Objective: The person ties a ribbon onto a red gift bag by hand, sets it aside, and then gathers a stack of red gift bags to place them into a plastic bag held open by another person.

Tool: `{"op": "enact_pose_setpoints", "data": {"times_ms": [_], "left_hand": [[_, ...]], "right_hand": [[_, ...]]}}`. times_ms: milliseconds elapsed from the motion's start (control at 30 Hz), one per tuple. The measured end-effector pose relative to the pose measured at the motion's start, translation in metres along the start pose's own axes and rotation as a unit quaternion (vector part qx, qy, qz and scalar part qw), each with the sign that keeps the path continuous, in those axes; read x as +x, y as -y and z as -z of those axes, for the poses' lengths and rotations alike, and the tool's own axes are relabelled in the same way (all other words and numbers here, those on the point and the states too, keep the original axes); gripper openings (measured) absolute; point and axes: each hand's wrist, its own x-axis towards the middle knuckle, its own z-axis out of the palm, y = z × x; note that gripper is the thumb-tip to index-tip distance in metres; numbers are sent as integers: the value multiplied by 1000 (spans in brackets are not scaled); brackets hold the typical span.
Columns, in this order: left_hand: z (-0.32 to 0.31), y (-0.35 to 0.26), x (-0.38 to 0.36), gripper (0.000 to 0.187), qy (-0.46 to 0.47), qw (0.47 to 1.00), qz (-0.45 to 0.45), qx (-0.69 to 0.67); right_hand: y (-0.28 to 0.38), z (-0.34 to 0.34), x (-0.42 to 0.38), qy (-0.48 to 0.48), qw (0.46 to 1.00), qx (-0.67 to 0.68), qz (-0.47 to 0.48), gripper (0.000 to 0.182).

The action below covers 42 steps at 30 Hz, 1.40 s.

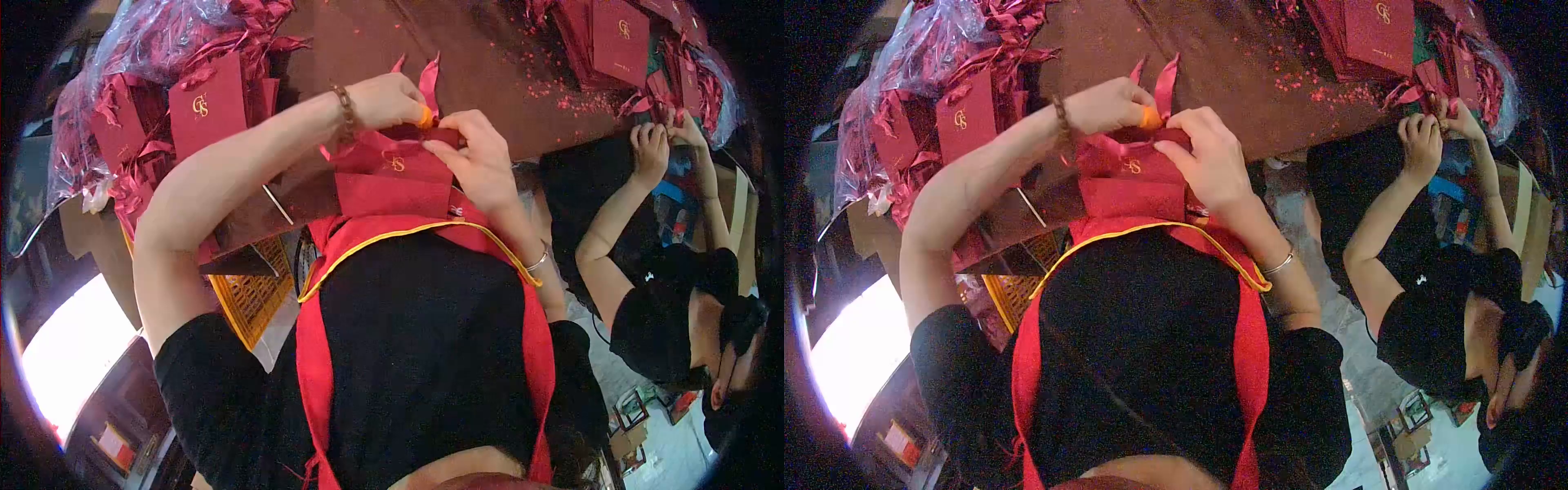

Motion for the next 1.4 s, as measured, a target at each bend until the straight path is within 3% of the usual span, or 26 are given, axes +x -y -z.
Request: {"op": "enact_pose_setpoints", "data": {"times_ms": [133,167,200,267,300,333,400,500,600,633,800,867,900,1033,1100,1133,1233,1300,1400], "left_hand": [[1,14,16,29,-201,966,-152,60],[3,8,14,27,-231,969,-50,-72],[14,16,20,29,-231,968,-98,-25],[31,14,11,35,-138,981,-135,-11],[41,22,12,36,-156,973,-168,29],[50,17,7,29,-147,984,-82,-52],[63,24,-3,32,-200,971,-90,-91],[57,21,-13,26,-134,989,-13,63],[35,20,-13,25,-164,978,-70,104],[34,12,-16,35,-172,977,-39,119],[30,21,-3,31,-176,959,-84,205],[34,30,3,23,-129,981,-143,36],[35,35,6,29,-83,978,-170,-84],[30,25,0,40,21,958,-134,-251],[26,23,5,37,-7,976,-172,-131],[21,19,6,28,-54,984,-153,-75],[24,13,4,20,-59,990,-124,44],[23,12,7,19,-69,987,-135,59],[29,6,9,25,-202,952,-150,175]], "right_hand": [[-7,1,0,16,999,39,-10,22],[-2,3,-1,39,996,66,-49,22],[1,4,-1,61,990,93,-87,22],[-3,5,0,58,990,89,-89,20],[-2,5,0,58,988,93,-105,20],[-2,5,-1,57,986,99,-122,19],[-1,4,-1,63,983,118,-128,18],[1,7,3,78,977,144,-136,18],[3,7,5,98,971,134,-170,18],[2,5,5,93,973,137,-158,18],[-1,4,4,80,976,150,-134,18],[-2,5,3,87,975,138,-154,19],[-2,6,2,91,973,132,-164,19],[3,8,5,97,971,138,-170,20],[-8,2,3,106,961,184,-176,22],[-9,1,2,104,963,192,-158,25],[-9,-1,0,115,963,206,-132,41],[-12,-6,-2,132,951,241,-143,50],[-4,-2,-1,111,974,173,-99,54]]}}
